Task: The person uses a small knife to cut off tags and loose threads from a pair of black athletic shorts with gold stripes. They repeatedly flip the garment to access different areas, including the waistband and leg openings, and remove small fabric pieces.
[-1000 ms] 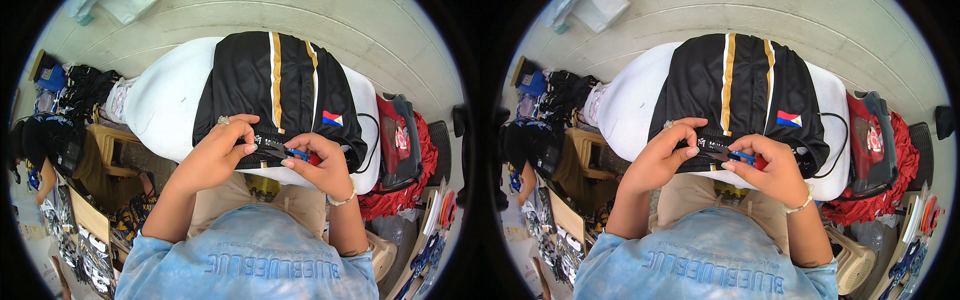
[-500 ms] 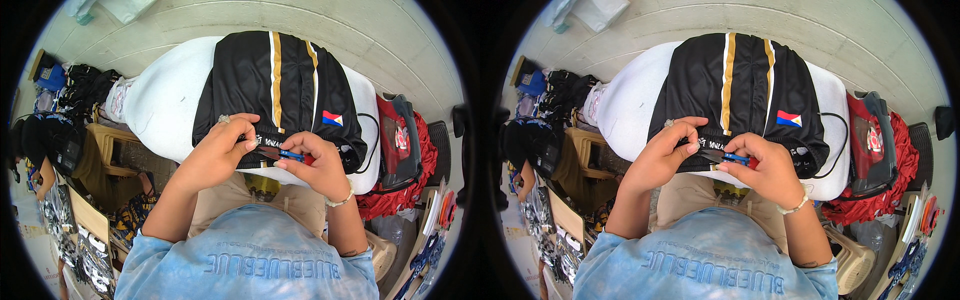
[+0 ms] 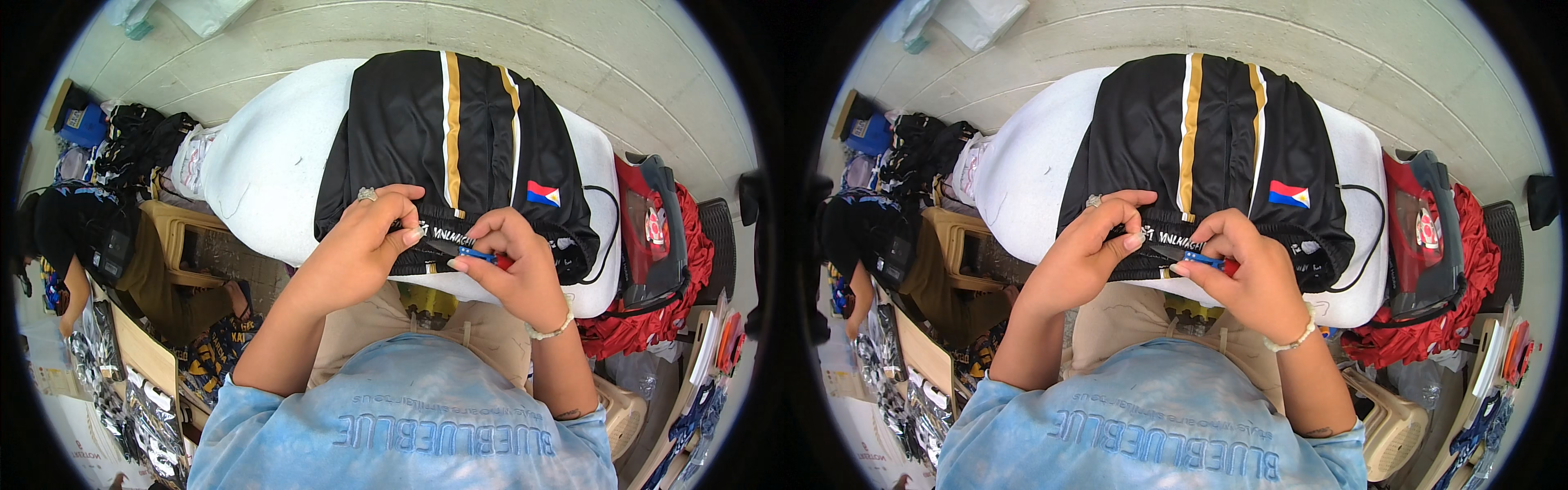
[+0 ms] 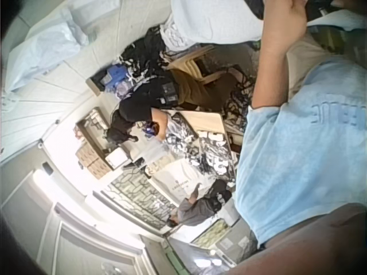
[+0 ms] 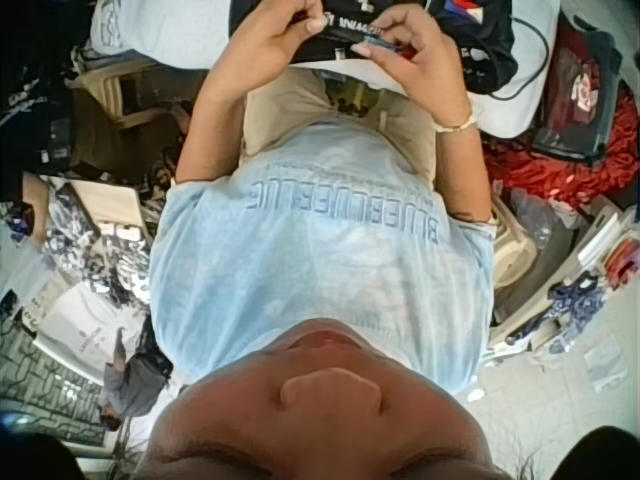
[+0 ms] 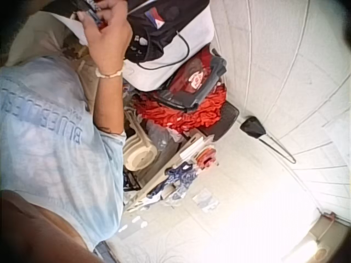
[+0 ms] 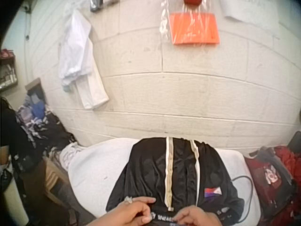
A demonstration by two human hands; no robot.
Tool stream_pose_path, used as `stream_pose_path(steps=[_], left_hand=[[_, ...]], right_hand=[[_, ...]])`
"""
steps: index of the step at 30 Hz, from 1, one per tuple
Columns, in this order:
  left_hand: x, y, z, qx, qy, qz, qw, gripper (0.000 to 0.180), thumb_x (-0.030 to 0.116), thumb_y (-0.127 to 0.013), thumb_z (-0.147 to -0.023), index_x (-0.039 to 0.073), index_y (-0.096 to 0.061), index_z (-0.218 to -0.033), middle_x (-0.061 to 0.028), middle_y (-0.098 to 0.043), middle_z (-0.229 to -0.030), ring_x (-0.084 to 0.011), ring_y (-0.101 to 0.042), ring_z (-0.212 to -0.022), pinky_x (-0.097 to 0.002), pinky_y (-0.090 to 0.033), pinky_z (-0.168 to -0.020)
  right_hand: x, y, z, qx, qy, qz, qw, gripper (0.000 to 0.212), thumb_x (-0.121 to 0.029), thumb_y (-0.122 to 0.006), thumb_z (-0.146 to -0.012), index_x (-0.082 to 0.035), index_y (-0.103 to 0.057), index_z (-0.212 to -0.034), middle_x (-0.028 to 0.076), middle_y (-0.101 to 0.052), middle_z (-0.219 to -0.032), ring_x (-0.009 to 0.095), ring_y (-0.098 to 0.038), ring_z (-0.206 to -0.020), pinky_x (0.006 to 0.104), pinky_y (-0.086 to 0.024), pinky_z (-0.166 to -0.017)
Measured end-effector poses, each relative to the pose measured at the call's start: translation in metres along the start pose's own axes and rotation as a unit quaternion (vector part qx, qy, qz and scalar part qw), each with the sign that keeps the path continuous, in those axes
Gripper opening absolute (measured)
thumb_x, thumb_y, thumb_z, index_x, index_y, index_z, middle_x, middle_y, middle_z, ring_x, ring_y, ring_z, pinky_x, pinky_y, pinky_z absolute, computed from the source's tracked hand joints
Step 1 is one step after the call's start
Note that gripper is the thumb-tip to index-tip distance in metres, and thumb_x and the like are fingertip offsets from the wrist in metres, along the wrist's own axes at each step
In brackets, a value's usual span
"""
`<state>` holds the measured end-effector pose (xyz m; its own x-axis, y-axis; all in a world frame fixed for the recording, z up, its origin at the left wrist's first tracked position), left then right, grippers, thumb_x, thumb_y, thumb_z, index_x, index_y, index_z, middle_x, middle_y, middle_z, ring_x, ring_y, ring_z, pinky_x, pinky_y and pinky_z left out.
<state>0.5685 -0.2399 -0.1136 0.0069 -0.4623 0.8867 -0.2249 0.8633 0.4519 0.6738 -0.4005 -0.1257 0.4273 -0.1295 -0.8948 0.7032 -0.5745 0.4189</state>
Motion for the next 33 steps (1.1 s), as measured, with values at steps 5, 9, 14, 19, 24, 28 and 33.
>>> stream_pose_path(steps=[5,9,14,19,24,28,33], left_hand=[[0.001,0.001,-0.001,0.004,-0.008,0.012,1.000,0.010,-0.006,-0.059,-0.096,0.001,-0.052,-0.097,-0.0161,-0.061,-0.118,-0.0301,-0.054,-0.134,-0.0388,-0.042,-0.106],[0.001,0.001,0.000,0.007,0.000,0.018,1.000,0.010,-0.006,-0.059,-0.096,0.001,-0.052,-0.097,-0.0157,-0.062,-0.119,-0.0300,-0.053,-0.134,-0.0388,-0.041,-0.107],[0.001,0.001,-0.001,0.002,0.005,0.026,1.000,0.010,-0.005,-0.059,-0.097,0.002,-0.052,-0.097,-0.0142,-0.062,-0.115,-0.0298,-0.053,-0.135,-0.0385,-0.041,-0.106],[0.000,0.001,-0.001,0.001,0.011,0.034,0.999,0.009,-0.004,-0.059,-0.097,0.002,-0.052,-0.097,-0.0140,-0.062,-0.116,-0.0295,-0.053,-0.135,-0.0378,-0.040,-0.107],[-0.003,0.006,0.000,0.029,0.020,0.062,0.997,0.005,-0.003,-0.059,-0.098,0.001,-0.058,-0.101,-0.0169,-0.063,-0.128,-0.0283,-0.054,-0.134,-0.0374,-0.040,-0.108],[0.003,0.015,0.004,0.063,-0.013,0.011,0.998,0.013,0.003,-0.061,-0.098,0.000,-0.063,-0.110,-0.0159,-0.065,-0.125,-0.0318,-0.058,-0.127,-0.0407,-0.044,-0.106],[0.030,0.009,0.018,0.042,-0.166,-0.231,0.958,0.020,0.006,-0.064,-0.092,0.003,-0.068,-0.111,-0.0116,-0.067,-0.121,-0.0323,-0.062,-0.119,-0.0432,-0.048,-0.104]], right_hand=[[0.004,0.001,-0.002,0.008,-0.003,-0.039,0.999,0.045,-0.020,-0.090,-0.078,-0.006,-0.060,-0.108,0.000,-0.064,-0.070,0.008,-0.050,-0.057,0.0233,-0.042,-0.056],[0.001,0.000,-0.002,0.001,-0.018,-0.002,1.000,0.048,-0.024,-0.092,-0.075,-0.007,-0.061,-0.108,0.001,-0.064,-0.071,0.009,-0.051,-0.058,0.0236,-0.042,-0.056],[-0.007,-0.004,-0.003,0.004,-0.004,0.030,1.000,0.045,-0.024,-0.091,-0.076,-0.007,-0.061,-0.106,0.002,-0.067,-0.072,0.010,-0.054,-0.059,0.0242,-0.045,-0.056],[-0.006,-0.005,-0.002,0.009,-0.007,0.034,0.999,0.040,-0.020,-0.089,-0.079,-0.007,-0.061,-0.105,0.002,-0.067,-0.073,0.008,-0.056,-0.059,0.0238,-0.044,-0.056],[0.006,0.002,-0.001,0.036,-0.029,-0.168,0.985,0.036,-0.013,-0.084,-0.086,-0.004,-0.059,-0.110,0.000,-0.069,-0.080,0.004,-0.058,-0.068,0.0205,-0.043,-0.060],[0.018,0.021,-0.002,0.082,-0.054,-0.296,0.950,0.034,-0.007,-0.078,-0.091,-0.005,-0.055,-0.117,0.000,-0.065,-0.080,0.003,-0.056,-0.068,0.0180,-0.040,-0.059],[0.029,0.031,-0.004,0.090,-0.063,-0.378,0.919,0.031,-0.011,-0.075,-0.093,-0.006,-0.056,-0.117,0.000,-0.064,-0.079,0.004,-0.054,-0.065,0.0194,-0.038,-0.055]])
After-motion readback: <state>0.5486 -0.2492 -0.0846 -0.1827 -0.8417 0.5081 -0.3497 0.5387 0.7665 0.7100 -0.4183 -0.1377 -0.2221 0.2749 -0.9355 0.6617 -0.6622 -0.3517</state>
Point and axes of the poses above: each hand's wrist, its own z-axis away from the middle knuckle, its own y-axis out of the back of the hand, x = y × z, the point moved 7 cm from there along -z, towards the middle knuckle
